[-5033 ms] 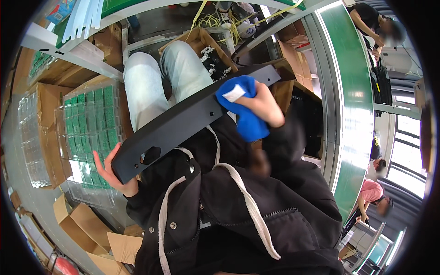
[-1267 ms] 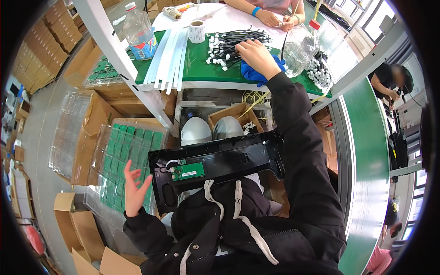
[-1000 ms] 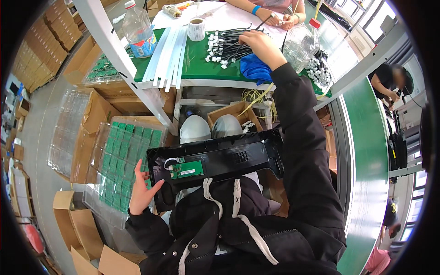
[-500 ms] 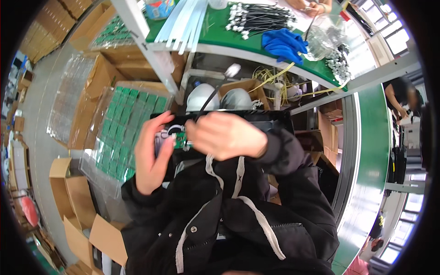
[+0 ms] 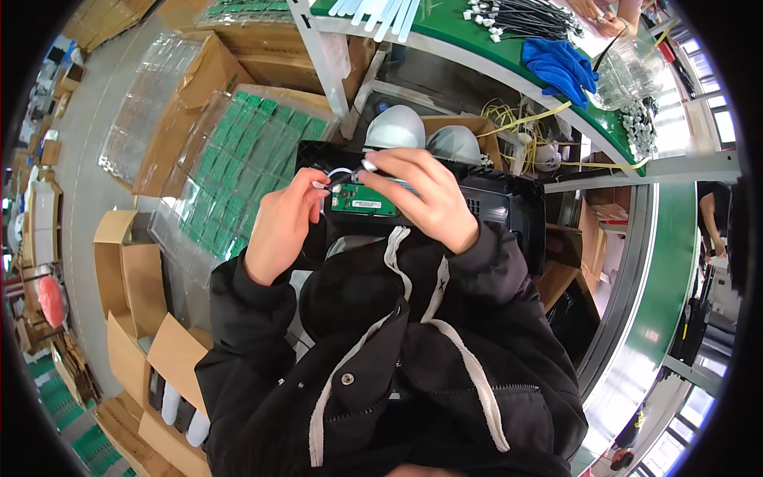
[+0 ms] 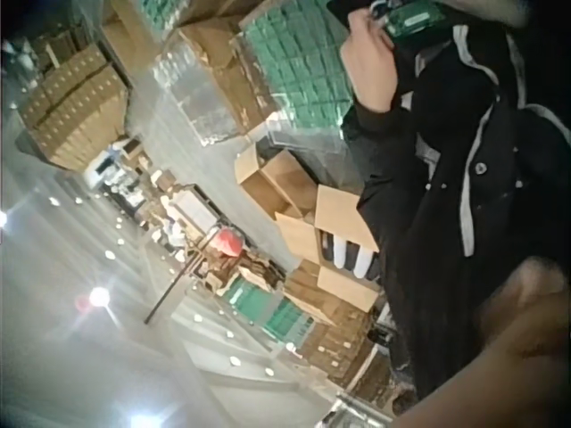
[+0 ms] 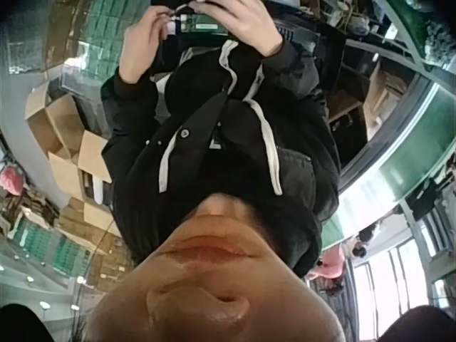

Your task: Cleaning a black plastic component with a blue cloth and placing it on an assembly line.

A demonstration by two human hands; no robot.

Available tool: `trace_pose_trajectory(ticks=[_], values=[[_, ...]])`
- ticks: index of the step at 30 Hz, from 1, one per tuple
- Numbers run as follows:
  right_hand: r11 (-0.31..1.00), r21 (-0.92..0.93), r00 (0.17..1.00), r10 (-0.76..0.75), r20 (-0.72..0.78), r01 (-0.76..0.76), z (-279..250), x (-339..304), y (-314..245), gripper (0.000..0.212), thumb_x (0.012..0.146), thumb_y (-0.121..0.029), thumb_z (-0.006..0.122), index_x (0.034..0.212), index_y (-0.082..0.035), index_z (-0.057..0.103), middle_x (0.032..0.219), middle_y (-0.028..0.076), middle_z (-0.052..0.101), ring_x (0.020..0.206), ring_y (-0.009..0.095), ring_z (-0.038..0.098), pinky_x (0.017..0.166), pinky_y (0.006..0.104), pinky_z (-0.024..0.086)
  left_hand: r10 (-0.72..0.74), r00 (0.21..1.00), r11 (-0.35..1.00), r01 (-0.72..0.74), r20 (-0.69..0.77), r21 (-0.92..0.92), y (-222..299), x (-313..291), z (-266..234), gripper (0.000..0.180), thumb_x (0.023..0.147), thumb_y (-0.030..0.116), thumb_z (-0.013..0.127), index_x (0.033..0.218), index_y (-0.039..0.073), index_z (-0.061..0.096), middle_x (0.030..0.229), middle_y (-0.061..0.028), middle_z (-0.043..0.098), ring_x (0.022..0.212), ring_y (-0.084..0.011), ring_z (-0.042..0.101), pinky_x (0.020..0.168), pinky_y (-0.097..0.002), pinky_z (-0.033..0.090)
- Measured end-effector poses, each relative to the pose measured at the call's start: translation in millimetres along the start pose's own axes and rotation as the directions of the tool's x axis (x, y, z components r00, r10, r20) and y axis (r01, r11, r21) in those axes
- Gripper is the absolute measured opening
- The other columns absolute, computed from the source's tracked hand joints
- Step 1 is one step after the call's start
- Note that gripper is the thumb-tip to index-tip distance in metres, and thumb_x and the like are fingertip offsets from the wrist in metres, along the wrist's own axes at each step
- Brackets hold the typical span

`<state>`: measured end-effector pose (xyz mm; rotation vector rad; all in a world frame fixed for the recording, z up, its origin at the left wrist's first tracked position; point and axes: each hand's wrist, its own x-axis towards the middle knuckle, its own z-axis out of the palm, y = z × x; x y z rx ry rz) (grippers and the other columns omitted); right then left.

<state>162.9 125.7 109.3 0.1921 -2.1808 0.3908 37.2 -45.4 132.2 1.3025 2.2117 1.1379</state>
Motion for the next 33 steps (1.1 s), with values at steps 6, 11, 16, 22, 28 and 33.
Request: trace_pose_trajectory(ticks=[6, 11, 16, 22, 28, 33], values=[[0.950, 0.276, 0.969, 0.083, 0.232, -0.148, 46.2, -33.5, 13.0, 0.029, 0.064, 0.000, 0.067, 0.093, -0.003, 0.062, 0.093, 0.007, 0.059, 0.079, 0.022, 0.057, 0.067, 0.0301, 0.049, -0.057, 0.984, 0.972, 0.016, 0.168, 0.234, -31.4, 5.0, -4.0, 0.006, 0.083, 0.007, 0.052, 0.078, 0.003, 0.049, 0.071, -0.0094, 0.053, 0.055, -0.0289, 0.053, 0.048, -0.0353, 0.040], [0.814, 0.491, 0.944, 0.200, 0.264, -0.310, 92.9, -65.6, 12.7, 0.019, 0.068, -0.001, 0.067, 0.086, -0.002, 0.063, 0.086, 0.007, 0.060, 0.075, 0.023, 0.058, 0.064, 0.0303, 0.048, 0.113, 0.991, 0.859, -0.135, 0.075, 0.494, -49.9, 4.1, 7.1, 0.008, 0.079, 0.011, 0.056, 0.075, 0.005, 0.053, 0.073, -0.0085, 0.052, 0.059, -0.0274, 0.054, 0.051, -0.0357, 0.041], [0.757, 0.555, 0.938, 0.254, 0.237, -0.345, 126.6, -80.2, -0.1, 0.011, 0.067, -0.001, 0.068, 0.077, -0.002, 0.063, 0.080, 0.008, 0.060, 0.071, 0.024, 0.058, 0.064, 0.0313, 0.048, 0.216, 0.966, 0.672, -0.251, 0.139, 0.697, -58.5, 4.4, 19.2, 0.010, 0.068, 0.012, 0.059, 0.062, 0.005, 0.055, 0.073, -0.0069, 0.052, 0.069, -0.0222, 0.053, 0.059, -0.0329, 0.041], [0.815, 0.451, 0.924, 0.251, 0.290, -0.363, 142.2, -85.2, -1.6, 0.011, 0.062, -0.003, 0.068, 0.069, 0.000, 0.060, 0.075, 0.009, 0.056, 0.070, 0.026, 0.057, 0.063, 0.0333, 0.048, 0.247, 0.939, 0.455, -0.329, 0.238, 0.827, -69.7, 9.2, 35.3, 0.003, 0.061, 0.008, 0.057, 0.060, 0.005, 0.058, 0.070, -0.0058, 0.053, 0.080, -0.0199, 0.051, 0.069, -0.0304, 0.040], [0.808, 0.457, 0.923, 0.269, 0.275, -0.371, 146.7, -87.8, 2.7, 0.012, 0.061, -0.009, 0.065, 0.069, -0.002, 0.060, 0.076, 0.009, 0.054, 0.070, 0.027, 0.056, 0.064, 0.0358, 0.048, 0.292, 0.920, 0.392, -0.366, 0.263, 0.844, -71.8, 12.7, 42.2, 0.007, 0.060, 0.011, 0.058, 0.055, 0.006, 0.060, 0.067, -0.0049, 0.054, 0.080, -0.0182, 0.050, 0.072, -0.0296, 0.038], [0.847, 0.408, 0.924, 0.222, 0.311, -0.341, 148.7, -85.4, 4.9, 0.013, 0.059, -0.010, 0.064, 0.066, -0.001, 0.058, 0.078, 0.010, 0.054, 0.075, 0.027, 0.056, 0.066, 0.0361, 0.048, 0.297, 0.908, 0.356, -0.391, 0.295, 0.849, -77.3, 9.9, 49.0, 0.006, 0.059, 0.010, 0.057, 0.055, 0.005, 0.058, 0.067, -0.0056, 0.054, 0.081, -0.0191, 0.051, 0.073, -0.0300, 0.039]])
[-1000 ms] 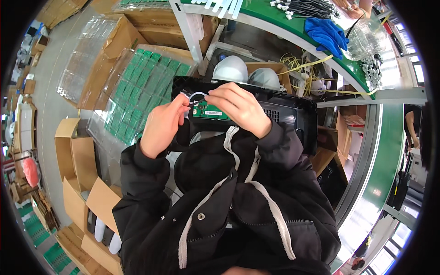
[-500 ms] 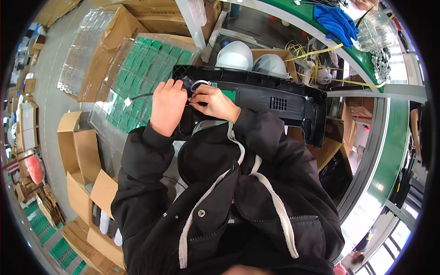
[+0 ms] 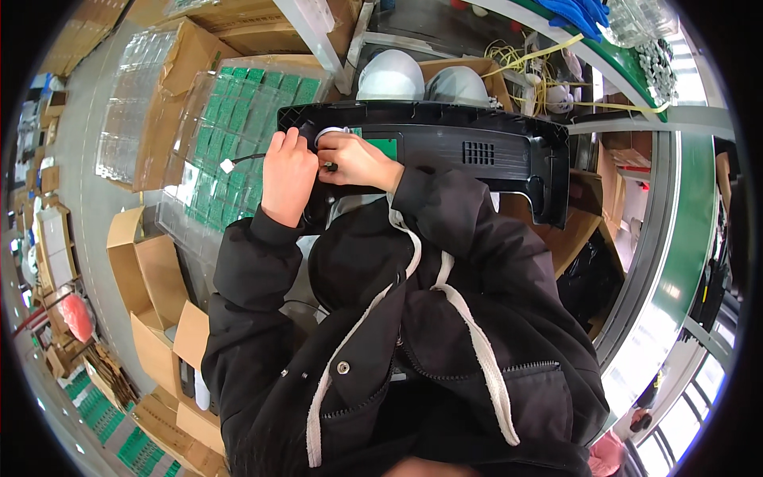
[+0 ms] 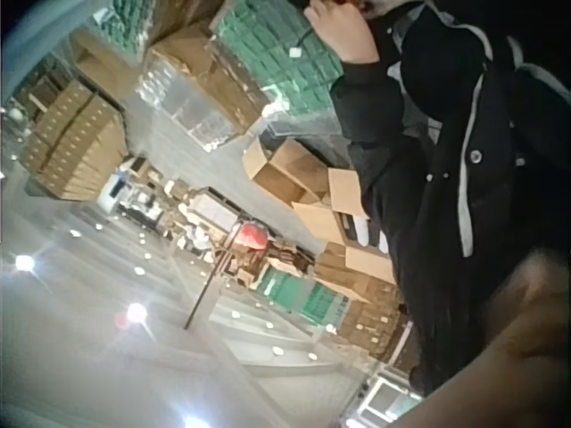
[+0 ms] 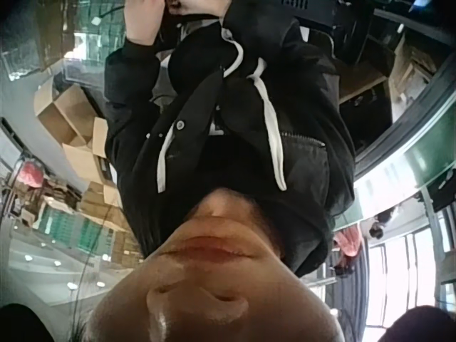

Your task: Cleaning a black plastic component with a blue cloth and placing it on an assembly line.

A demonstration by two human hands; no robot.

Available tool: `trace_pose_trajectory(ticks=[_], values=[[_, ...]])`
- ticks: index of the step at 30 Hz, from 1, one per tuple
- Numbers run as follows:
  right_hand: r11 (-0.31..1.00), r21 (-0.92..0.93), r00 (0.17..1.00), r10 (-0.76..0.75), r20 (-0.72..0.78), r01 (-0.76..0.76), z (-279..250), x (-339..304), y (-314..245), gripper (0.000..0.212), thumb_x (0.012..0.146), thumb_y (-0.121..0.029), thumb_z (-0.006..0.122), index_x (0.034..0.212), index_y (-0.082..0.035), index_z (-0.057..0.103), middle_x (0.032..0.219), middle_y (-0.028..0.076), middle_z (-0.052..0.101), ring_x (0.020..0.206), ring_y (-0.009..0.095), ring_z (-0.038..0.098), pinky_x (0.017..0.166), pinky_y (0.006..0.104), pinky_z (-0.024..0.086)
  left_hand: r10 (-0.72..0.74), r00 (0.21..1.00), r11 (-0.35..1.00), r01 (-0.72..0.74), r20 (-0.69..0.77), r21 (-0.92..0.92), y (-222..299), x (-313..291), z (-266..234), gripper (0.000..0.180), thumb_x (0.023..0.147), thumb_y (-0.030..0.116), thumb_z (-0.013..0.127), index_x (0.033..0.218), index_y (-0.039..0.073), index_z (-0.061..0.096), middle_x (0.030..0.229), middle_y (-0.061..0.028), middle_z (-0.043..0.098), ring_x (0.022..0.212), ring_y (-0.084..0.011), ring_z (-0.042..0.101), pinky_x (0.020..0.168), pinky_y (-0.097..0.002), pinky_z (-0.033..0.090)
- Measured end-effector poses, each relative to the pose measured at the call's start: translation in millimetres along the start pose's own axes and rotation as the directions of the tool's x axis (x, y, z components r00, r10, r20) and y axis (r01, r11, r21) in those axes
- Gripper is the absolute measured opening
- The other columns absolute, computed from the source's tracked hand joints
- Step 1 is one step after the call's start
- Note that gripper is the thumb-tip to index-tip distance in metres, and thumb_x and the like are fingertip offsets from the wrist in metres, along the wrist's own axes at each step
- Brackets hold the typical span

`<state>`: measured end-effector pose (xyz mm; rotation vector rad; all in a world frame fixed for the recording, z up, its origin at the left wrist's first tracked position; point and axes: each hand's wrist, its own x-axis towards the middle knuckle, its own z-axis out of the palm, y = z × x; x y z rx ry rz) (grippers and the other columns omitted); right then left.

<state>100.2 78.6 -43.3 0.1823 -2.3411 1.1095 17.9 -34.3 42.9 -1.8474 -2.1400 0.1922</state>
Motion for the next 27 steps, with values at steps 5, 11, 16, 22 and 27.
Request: trace_pose_trajectory(ticks=[5, 11, 16, 22, 27], values=[[0.998, -0.008, 0.998, -0.059, 0.005, 0.059, 0.8, 0.2, 3.5, 0.013, 0.059, -0.011, 0.064, 0.065, -0.001, 0.057, 0.078, 0.010, 0.054, 0.080, 0.026, 0.055, 0.068, 0.0359, 0.048, 0.044, 0.998, 0.997, -0.046, 0.033, 0.062, 2.6, -1.9, 8.0, 0.006, 0.060, 0.009, 0.057, 0.057, 0.005, 0.059, 0.068, -0.0052, 0.053, 0.084, -0.0187, 0.050, 0.076, -0.0297, 0.038], [0.998, 0.019, 0.998, -0.056, 0.024, 0.056, -5.2, -1.8, 2.8, 0.016, 0.059, -0.009, 0.067, 0.067, 0.000, 0.058, 0.076, 0.009, 0.054, 0.077, 0.026, 0.055, 0.067, 0.0346, 0.048, 0.072, 0.997, 0.994, -0.072, -0.006, 0.079, 2.4, -10.1, 8.2, 0.004, 0.064, 0.010, 0.056, 0.062, 0.006, 0.058, 0.073, -0.0040, 0.052, 0.087, -0.0181, 0.050, 0.082, -0.0310, 0.037], [0.996, 0.073, 0.998, -0.055, 0.020, 0.053, -5.3, -1.6, 3.1, 0.015, 0.059, -0.010, 0.066, 0.066, 0.000, 0.057, 0.076, 0.009, 0.053, 0.077, 0.026, 0.055, 0.067, 0.0349, 0.047, 0.007, 1.000, 0.998, -0.008, 0.011, 0.056, 0.5, -11.3, 4.7, 0.003, 0.066, 0.010, 0.055, 0.065, 0.007, 0.056, 0.076, -0.0033, 0.051, 0.087, -0.0184, 0.050, 0.085, -0.0332, 0.035], [0.995, 0.093, 0.998, -0.046, 0.037, 0.042, -5.9, -1.3, 3.8, 0.014, 0.058, -0.008, 0.066, 0.065, 0.000, 0.057, 0.075, 0.010, 0.052, 0.074, 0.026, 0.054, 0.065, 0.0350, 0.047, -0.005, 1.000, 0.999, 0.004, 0.020, 0.055, 0.5, -8.8, 4.1, 0.004, 0.067, 0.011, 0.056, 0.064, 0.008, 0.057, 0.076, -0.0024, 0.050, 0.088, -0.0186, 0.049, 0.087, -0.0335, 0.035], [0.992, 0.121, 0.997, -0.027, 0.069, 0.018, -6.0, -2.2, 5.6, 0.013, 0.058, -0.008, 0.066, 0.064, 0.000, 0.056, 0.074, 0.010, 0.051, 0.074, 0.026, 0.054, 0.065, 0.0348, 0.047, -0.001, 1.000, 0.999, 0.001, 0.025, 0.034, 0.2, -8.9, 6.7, 0.004, 0.068, 0.011, 0.056, 0.064, 0.009, 0.057, 0.077, -0.0025, 0.050, 0.089, -0.0186, 0.049, 0.087, -0.0342, 0.035]])
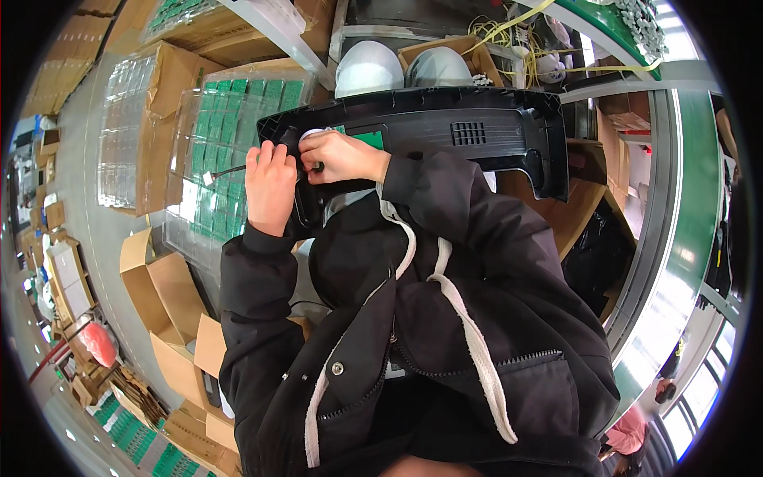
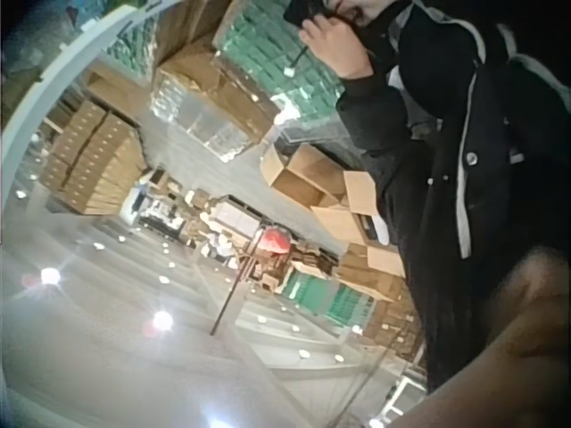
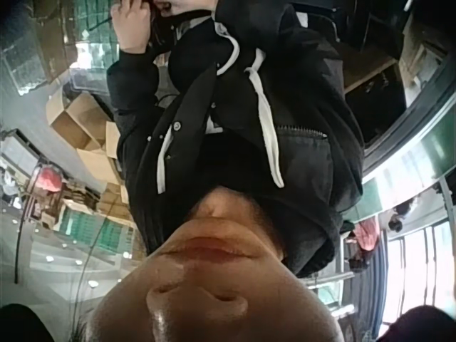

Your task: Cleaning a black plastic component with a blue cloth and placing it on an assembly line.

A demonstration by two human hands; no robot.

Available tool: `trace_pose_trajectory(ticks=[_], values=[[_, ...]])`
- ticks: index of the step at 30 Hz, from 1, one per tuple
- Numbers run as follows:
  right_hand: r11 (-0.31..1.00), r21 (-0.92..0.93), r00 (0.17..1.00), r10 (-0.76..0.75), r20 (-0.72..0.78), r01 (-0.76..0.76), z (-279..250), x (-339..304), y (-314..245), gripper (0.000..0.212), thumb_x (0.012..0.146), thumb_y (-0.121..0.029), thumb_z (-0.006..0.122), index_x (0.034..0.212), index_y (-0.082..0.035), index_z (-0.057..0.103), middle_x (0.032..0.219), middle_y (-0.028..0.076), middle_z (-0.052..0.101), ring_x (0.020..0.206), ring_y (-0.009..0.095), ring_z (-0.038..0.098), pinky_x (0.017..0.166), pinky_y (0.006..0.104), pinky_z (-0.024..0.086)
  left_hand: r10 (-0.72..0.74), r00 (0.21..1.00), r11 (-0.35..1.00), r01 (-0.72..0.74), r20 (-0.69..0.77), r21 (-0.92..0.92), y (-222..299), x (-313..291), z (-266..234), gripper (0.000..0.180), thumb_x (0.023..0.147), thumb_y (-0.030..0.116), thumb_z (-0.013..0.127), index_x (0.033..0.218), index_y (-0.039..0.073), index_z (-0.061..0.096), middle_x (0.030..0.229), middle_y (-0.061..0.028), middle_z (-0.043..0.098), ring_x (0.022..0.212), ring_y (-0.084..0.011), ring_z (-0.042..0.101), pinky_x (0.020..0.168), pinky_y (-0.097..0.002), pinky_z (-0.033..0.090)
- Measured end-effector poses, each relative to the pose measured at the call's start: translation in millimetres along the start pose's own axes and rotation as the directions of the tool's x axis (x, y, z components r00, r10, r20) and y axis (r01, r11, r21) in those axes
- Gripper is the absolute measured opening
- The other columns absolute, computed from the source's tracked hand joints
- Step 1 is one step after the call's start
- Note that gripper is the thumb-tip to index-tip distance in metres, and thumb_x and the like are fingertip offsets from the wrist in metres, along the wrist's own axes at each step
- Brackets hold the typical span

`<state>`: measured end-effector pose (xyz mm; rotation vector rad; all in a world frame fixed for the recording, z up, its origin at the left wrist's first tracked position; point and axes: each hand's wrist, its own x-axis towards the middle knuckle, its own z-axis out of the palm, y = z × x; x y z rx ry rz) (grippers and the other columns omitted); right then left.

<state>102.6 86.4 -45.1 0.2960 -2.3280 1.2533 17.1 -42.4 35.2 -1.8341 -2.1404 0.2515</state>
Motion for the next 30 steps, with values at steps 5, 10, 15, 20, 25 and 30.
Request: trace_pose_trajectory(ticks=[5, 10, 15, 20, 25, 30], values=[[1.000, -0.020, 1.000, -0.011, 0.000, 0.011, 0.7, 0.1, -1.0, 0.013, 0.059, -0.010, 0.065, 0.063, -0.001, 0.056, 0.074, 0.010, 0.052, 0.075, 0.026, 0.054, 0.067, 0.0352, 0.047, 0.013, 1.000, 1.000, -0.013, -0.001, -0.014, -1.1, -1.8, 2.1, 0.004, 0.068, 0.011, 0.056, 0.064, 0.009, 0.057, 0.077, -0.0024, 0.050, 0.089, -0.0185, 0.049, 0.088, -0.0352, 0.034], [1.000, 0.009, 1.000, 0.008, 0.006, -0.008, -0.2, -3.4, -0.3, 0.012, 0.059, -0.009, 0.065, 0.063, -0.001, 0.057, 0.072, 0.009, 0.052, 0.075, 0.026, 0.055, 0.067, 0.0350, 0.047, 0.047, 0.999, 0.999, -0.047, -0.005, -0.004, -0.9, -1.6, 4.9, 0.004, 0.068, 0.011, 0.056, 0.064, 0.009, 0.057, 0.078, -0.0023, 0.051, 0.090, -0.0183, 0.049, 0.089, -0.0363, 0.033], [0.999, 0.033, 0.999, -0.026, -0.040, 0.028, 0.9, -3.7, 1.5, 0.011, 0.057, -0.005, 0.065, 0.063, -0.001, 0.057, 0.072, 0.009, 0.052, 0.073, 0.026, 0.054, 0.064, 0.0344, 0.046, 0.037, 0.999, 0.999, -0.037, 0.009, -0.009, -0.8, -2.1, 4.7, 0.004, 0.068, 0.011, 0.056, 0.064, 0.008, 0.057, 0.079, -0.0023, 0.051, 0.090, -0.0183, 0.049, 0.090, -0.0367, 0.033], [0.999, 0.052, 1.000, 0.009, -0.005, -0.009, 1.4, -2.9, 2.6, 0.011, 0.058, -0.004, 0.065, 0.064, 0.000, 0.058, 0.071, 0.010, 0.053, 0.073, 0.027, 0.055, 0.065, 0.0343, 0.046, 0.025, 0.999, 0.998, -0.026, -0.023, -0.054, -0.7, -0.8, 2.6, 0.002, 0.068, 0.007, 0.055, 0.066, 0.006, 0.055, 0.077, -0.0037, 0.049, 0.088, -0.0188, 0.050, 0.087, -0.0367, 0.033], [0.994, 0.105, 1.000, -0.002, -0.003, 0.002, 1.7, -7.2, 4.9, 0.011, 0.058, -0.004, 0.066, 0.065, 0.001, 0.058, 0.071, 0.010, 0.053, 0.073, 0.027, 0.055, 0.065, 0.0341, 0.046, 0.037, 0.999, 0.999, -0.037, 0.024, -0.001, 6.1, -3.6, 2.8, 0.002, 0.068, 0.010, 0.056, 0.067, 0.008, 0.056, 0.078, -0.0034, 0.050, 0.090, -0.0194, 0.049, 0.089, -0.0370, 0.033], [0.992, 0.122, 1.000, -0.019, -0.013, 0.020, 3.3, -10.7, 5.3, 0.012, 0.058, -0.006, 0.066, 0.066, 0.000, 0.060, 0.072, 0.010, 0.054, 0.073, 0.027, 0.056, 0.066, 0.0342, 0.047, 0.035, 0.998, 0.999, -0.034, 0.056, -0.012, 9.7, -7.0, 3.0, 0.003, 0.068, 0.011, 0.056, 0.067, 0.008, 0.056, 0.079, -0.0036, 0.050, 0.092, -0.0198, 0.049, 0.090, -0.0372, 0.033]])
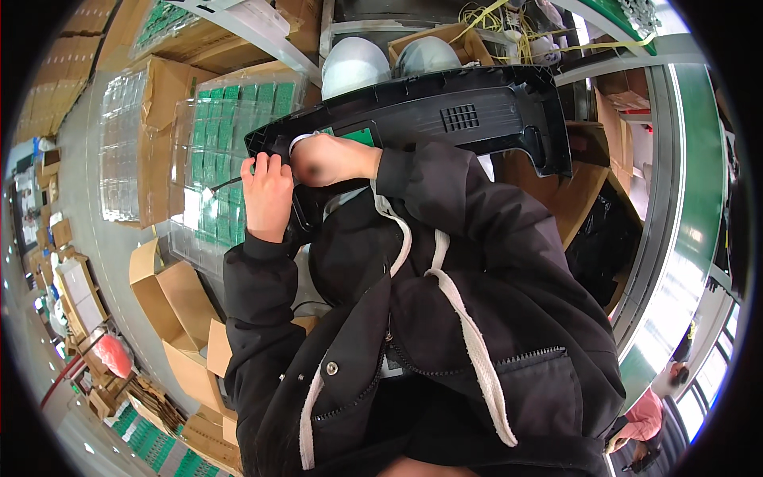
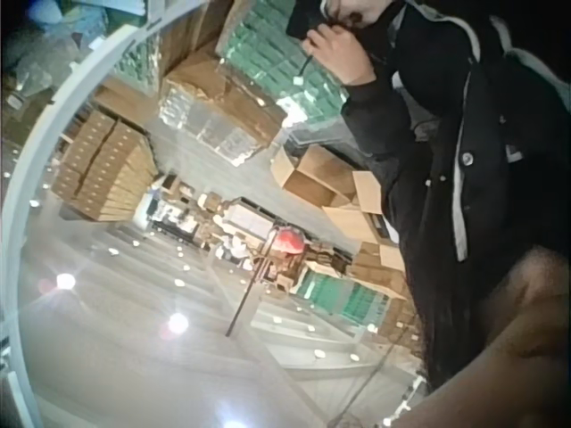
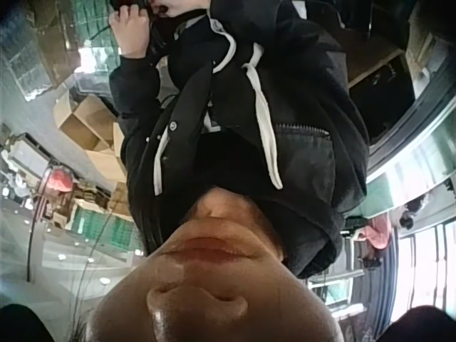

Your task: Cleaning a black plastic component with a blue cloth and placing it on an assembly line.

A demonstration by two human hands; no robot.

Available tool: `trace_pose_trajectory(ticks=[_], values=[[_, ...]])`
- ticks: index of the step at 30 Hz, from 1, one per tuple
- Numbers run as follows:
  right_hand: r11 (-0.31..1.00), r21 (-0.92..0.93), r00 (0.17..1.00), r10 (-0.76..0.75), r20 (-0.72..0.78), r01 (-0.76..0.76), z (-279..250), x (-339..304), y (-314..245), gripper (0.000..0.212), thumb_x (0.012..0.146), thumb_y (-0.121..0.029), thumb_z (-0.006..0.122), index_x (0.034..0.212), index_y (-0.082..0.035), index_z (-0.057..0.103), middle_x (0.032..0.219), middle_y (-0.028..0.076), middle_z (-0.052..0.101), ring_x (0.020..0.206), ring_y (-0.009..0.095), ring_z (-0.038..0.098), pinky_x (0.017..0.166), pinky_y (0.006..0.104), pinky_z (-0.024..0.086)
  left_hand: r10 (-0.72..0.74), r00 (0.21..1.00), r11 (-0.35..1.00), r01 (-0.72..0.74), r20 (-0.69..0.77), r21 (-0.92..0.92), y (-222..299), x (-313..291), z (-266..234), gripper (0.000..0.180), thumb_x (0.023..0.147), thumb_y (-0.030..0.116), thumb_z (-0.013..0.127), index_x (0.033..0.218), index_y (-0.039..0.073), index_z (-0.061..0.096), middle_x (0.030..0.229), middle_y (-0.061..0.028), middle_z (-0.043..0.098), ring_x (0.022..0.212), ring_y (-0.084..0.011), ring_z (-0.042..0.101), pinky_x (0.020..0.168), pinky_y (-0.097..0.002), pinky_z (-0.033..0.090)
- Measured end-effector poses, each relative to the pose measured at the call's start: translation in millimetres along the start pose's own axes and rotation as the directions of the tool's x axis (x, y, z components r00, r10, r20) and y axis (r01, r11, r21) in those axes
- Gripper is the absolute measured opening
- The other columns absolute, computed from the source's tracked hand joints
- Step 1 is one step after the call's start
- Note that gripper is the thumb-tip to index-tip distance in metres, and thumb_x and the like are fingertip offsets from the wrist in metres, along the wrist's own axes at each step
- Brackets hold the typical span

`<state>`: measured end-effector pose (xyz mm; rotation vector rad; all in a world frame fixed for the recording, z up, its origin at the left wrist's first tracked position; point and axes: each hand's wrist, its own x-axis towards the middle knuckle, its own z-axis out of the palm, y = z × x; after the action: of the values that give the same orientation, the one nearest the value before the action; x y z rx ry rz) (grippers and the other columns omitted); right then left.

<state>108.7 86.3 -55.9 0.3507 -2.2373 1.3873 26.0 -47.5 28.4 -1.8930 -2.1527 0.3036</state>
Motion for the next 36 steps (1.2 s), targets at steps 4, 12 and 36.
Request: trace_pose_trajectory(ticks=[4, 12, 36], values=[[0.999, -0.031, 1.000, 0.016, 0.014, -0.015, -0.2, -0.2, -1.6, 0.013, 0.057, -0.007, 0.066, 0.066, -0.001, 0.059, 0.073, 0.010, 0.054, 0.074, 0.026, 0.056, 0.066, 0.0344, 0.047, -0.005, 1.000, 1.000, 0.005, -0.017, 0.030, 2.0, -0.6, -3.7, 0.002, 0.069, 0.010, 0.056, 0.068, 0.008, 0.056, 0.079, -0.0036, 0.049, 0.091, -0.0199, 0.049, 0.090, -0.0372, 0.033], [0.998, -0.064, 0.999, 0.003, 0.054, 0.001, -3.3, 1.2, -3.8, 0.015, 0.059, -0.007, 0.065, 0.069, -0.001, 0.055, 0.077, 0.009, 0.052, 0.078, 0.026, 0.054, 0.068, 0.0344, 0.046, -0.015, 1.000, 1.000, 0.014, -0.020, -0.028, 1.2, 1.0, -6.5, 0.002, 0.070, 0.009, 0.055, 0.069, 0.007, 0.055, 0.079, -0.0035, 0.049, 0.090, -0.0197, 0.049, 0.090, -0.0367, 0.033], [0.948, -0.305, 0.996, -0.080, 0.030, 0.086, 1.1, 1.6, -8.2, 0.018, 0.060, -0.009, 0.063, 0.073, -0.003, 0.053, 0.077, 0.008, 0.050, 0.079, 0.026, 0.053, 0.068, 0.0350, 0.045, -0.054, 0.994, 0.967, 0.030, -0.091, -0.252, -7.8, 3.3, -3.5, 0.025, 0.066, 0.009, 0.063, 0.090, 0.010, 0.057, 0.092, -0.0018, 0.050, 0.101, -0.0176, 0.049, 0.099, -0.0434, 0.025]])
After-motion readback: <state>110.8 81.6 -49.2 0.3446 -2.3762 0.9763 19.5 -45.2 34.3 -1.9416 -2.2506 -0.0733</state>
